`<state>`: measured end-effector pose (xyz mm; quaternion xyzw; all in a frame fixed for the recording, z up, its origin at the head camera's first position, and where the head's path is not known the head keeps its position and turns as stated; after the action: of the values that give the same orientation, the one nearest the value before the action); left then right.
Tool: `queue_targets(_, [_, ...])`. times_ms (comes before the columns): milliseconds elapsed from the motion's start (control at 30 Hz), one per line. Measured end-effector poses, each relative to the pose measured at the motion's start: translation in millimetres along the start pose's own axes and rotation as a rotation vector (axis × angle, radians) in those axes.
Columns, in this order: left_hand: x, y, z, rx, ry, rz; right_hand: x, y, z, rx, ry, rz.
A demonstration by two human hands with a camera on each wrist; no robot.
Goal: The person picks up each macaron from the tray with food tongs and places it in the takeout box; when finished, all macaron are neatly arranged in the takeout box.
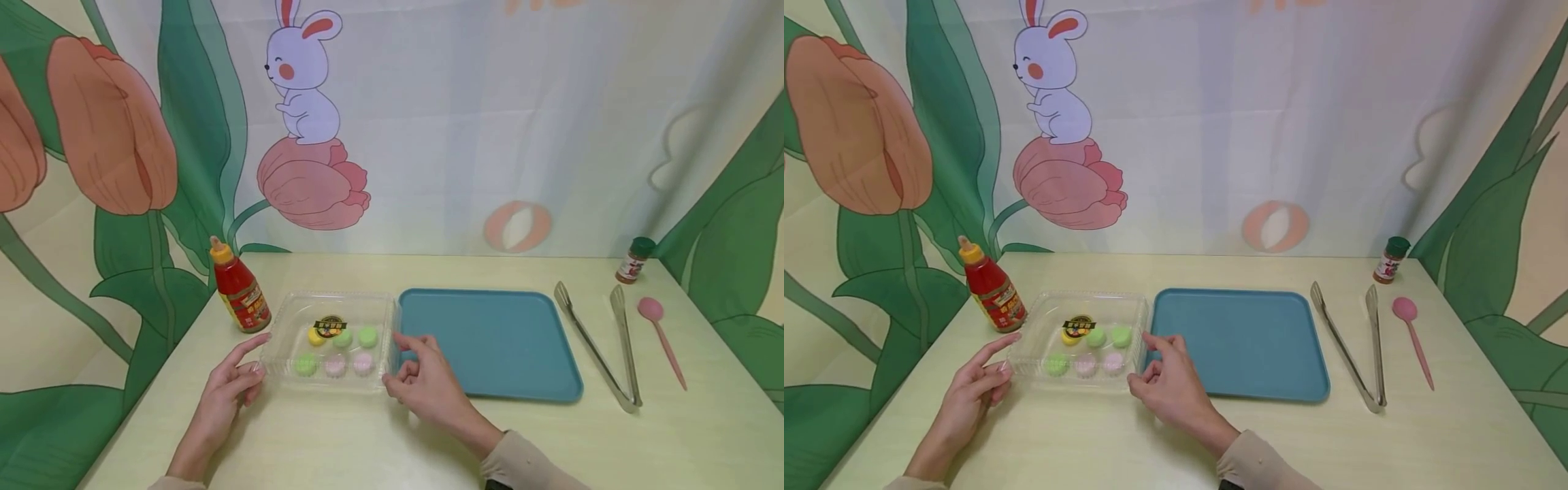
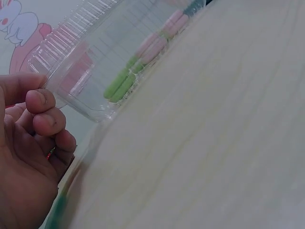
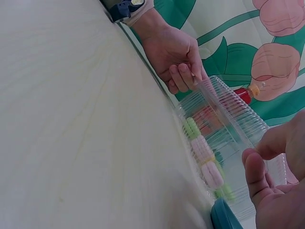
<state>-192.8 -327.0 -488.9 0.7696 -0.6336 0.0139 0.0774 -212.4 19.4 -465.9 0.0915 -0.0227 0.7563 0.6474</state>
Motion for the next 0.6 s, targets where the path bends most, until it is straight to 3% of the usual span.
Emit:
queue_targets(300, [0.3,0.5,2.7,0.041,-0.005,-0.027,0.3,0.8,-0.4,-0.005,0.000,-0.003])
queue_targets(600, [2.1,1.9,2.9,-0.009,0.105,-0.023,1.0,-0.4,1.0,0.002,-0.021,-0.022])
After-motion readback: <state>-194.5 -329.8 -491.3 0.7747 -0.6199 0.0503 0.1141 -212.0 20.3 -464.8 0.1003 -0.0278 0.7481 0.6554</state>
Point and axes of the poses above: each hand's wrist, its own y-axis towards the middle knuckle, its own x-axis out of the back of the hand, z = x × y, the point moved 5 cm from there along y, towards the middle knuckle, and after that the axes turned 11 degrees about -z, right-handed, at the moved point
